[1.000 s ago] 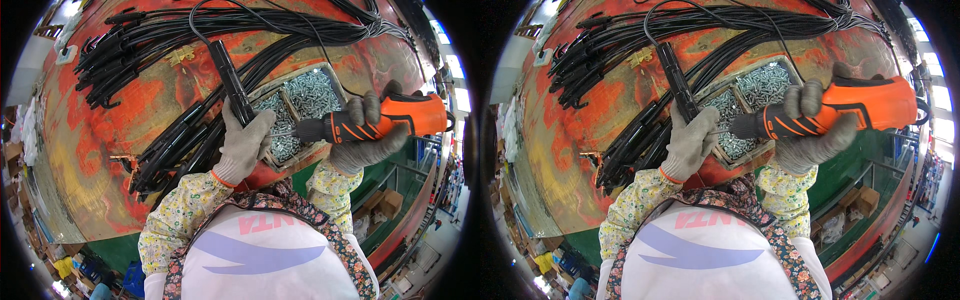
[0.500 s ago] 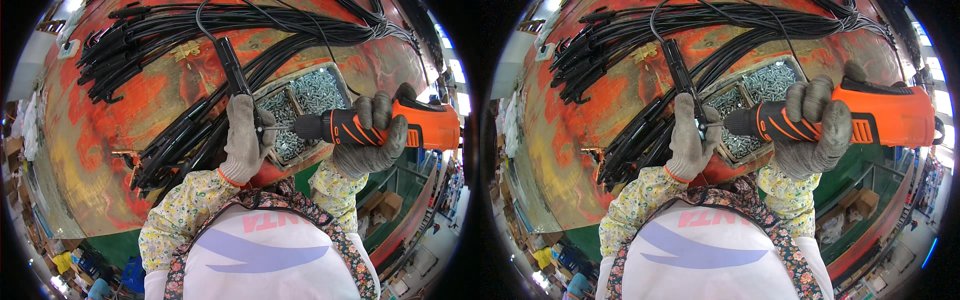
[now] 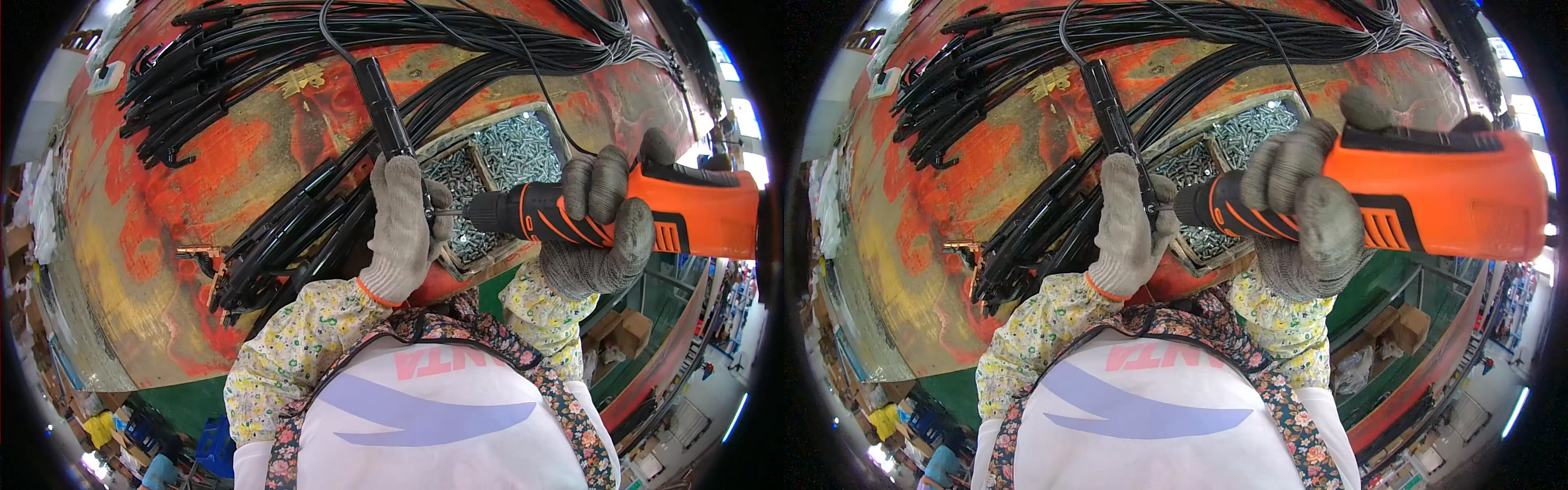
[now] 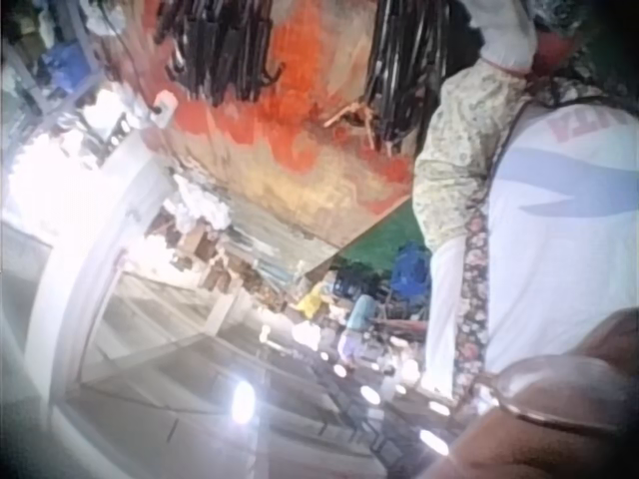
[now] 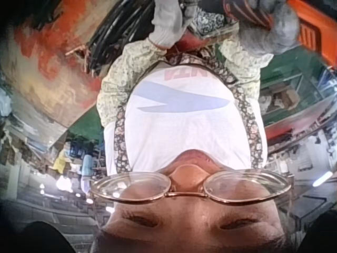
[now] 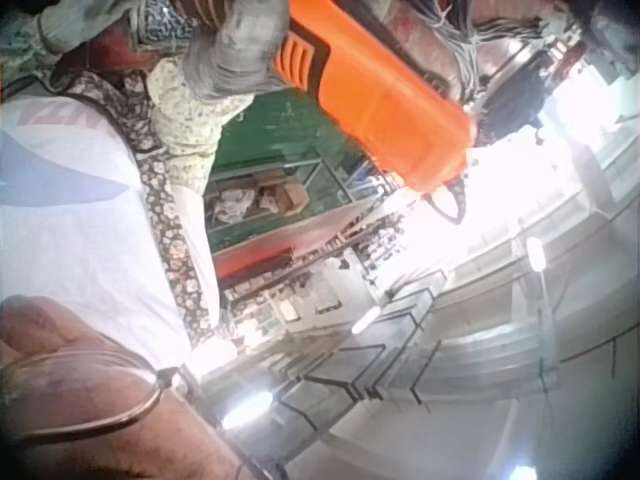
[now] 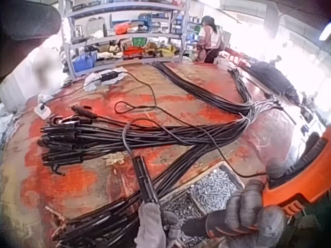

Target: The person assembles cable clamps by picking up screws from a tray and driving them into the clamp handles using an electric screwdriver.

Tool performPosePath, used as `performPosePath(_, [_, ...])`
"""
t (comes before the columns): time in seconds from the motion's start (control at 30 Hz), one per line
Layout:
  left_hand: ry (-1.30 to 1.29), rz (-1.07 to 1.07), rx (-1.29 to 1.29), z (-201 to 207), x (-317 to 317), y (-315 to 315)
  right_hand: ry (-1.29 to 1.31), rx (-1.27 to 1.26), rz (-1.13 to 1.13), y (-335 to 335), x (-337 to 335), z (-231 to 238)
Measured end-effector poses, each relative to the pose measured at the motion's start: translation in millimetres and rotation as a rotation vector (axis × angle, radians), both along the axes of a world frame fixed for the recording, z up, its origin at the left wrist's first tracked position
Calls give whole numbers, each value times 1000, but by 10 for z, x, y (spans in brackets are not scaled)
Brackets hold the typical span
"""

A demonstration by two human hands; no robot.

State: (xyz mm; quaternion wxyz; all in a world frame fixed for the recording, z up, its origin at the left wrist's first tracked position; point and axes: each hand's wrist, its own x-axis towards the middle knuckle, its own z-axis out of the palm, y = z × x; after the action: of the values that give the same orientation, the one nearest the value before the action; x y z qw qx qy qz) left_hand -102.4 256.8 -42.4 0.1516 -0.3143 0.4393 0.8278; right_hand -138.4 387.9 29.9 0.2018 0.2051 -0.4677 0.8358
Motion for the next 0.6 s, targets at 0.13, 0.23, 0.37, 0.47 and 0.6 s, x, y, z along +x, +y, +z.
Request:
performPosePath(0.13, [-151,12,23,36,-3,0,-9,33,118,-147,-54,126])
performPosePath(0.23, [-93,41,42,12,-21,9,-44,42,199,-241,-75,145])
performPosePath(0.37, [-141,20,78,13,-17,-25,-97,107,208,-257,-65,161])
performPosePath(0.47, [-165,-18,108,29,-34,-30,-130,163,190,-197,-29,146])
performPosePath(0.6, [-231,90,44,176,-91,45,-80,110,111,15,-51,8])
